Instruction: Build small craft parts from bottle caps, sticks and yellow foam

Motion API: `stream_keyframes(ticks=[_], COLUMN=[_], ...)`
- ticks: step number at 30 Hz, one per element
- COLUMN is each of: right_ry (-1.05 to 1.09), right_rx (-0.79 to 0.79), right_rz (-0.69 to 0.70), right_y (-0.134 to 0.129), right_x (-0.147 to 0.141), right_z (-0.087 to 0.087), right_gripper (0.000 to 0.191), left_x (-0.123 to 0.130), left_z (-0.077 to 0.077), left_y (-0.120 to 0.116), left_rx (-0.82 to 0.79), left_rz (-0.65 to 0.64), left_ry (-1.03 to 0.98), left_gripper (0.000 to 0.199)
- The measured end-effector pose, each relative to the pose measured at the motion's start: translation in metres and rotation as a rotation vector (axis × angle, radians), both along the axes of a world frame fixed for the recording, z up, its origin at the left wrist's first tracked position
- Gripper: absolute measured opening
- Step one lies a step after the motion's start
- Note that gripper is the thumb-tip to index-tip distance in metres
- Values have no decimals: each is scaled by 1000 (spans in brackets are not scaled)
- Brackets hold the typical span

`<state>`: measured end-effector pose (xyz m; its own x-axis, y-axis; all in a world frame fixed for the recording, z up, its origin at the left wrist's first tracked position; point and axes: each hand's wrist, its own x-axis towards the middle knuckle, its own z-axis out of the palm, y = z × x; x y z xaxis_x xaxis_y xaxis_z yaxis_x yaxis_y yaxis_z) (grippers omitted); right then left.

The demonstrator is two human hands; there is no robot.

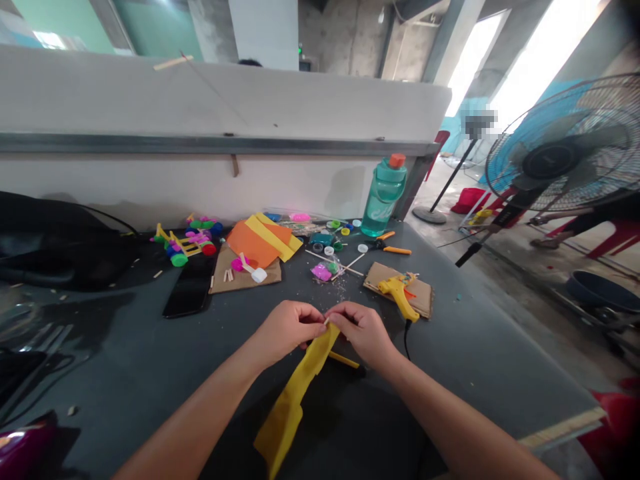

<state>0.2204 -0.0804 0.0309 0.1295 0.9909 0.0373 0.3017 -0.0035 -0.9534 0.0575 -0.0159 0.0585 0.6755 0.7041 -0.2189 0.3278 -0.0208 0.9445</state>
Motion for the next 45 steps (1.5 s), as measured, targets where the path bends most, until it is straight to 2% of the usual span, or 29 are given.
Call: stream_keyframes(ticks=[3, 5, 9, 12, 16, 20, 23, 29, 36, 41, 45], right_ry=[279, 406, 501, 520, 618, 765, 890, 1113, 1125, 939, 797], right_rx=[-57, -96, -228, -303, -283, -250, -248, -198, 52, 90, 13], right_rz=[-6, 63, 257, 273, 227, 270, 207, 74, 49, 177, 168], right_y=[-1, -3, -8, -8, -3, 0, 3, 8, 4, 1, 2], right_x=[-5, -10, -19, -14, 8, 26, 31, 37, 31, 13, 0], right_z=[-1, 0, 5, 10, 14, 13, 12, 14, 9, 5, 0], right_gripper=[30, 37, 53, 62, 51, 40, 32, 49, 37, 68, 73], left_x=[2, 2, 0, -2, -4, -6, -9, -11, -5, 7, 15], left_z=[-1, -2, -4, -6, -8, -11, -14, -18, -17, -10, -9], left_y=[2, 5, 12, 17, 22, 26, 28, 31, 24, 8, -3], left_rx=[-40, -87, -158, -179, -212, -233, -245, -252, -329, -462, -520], left_rz=[145, 295, 519, 598, 646, 694, 677, 674, 729, 788, 821], left_ry=[-98, -195, -402, -502, -578, -613, -591, -584, -689, -834, -839], left_gripper=[25, 24, 23, 24, 26, 34, 28, 24, 16, 12, 12])
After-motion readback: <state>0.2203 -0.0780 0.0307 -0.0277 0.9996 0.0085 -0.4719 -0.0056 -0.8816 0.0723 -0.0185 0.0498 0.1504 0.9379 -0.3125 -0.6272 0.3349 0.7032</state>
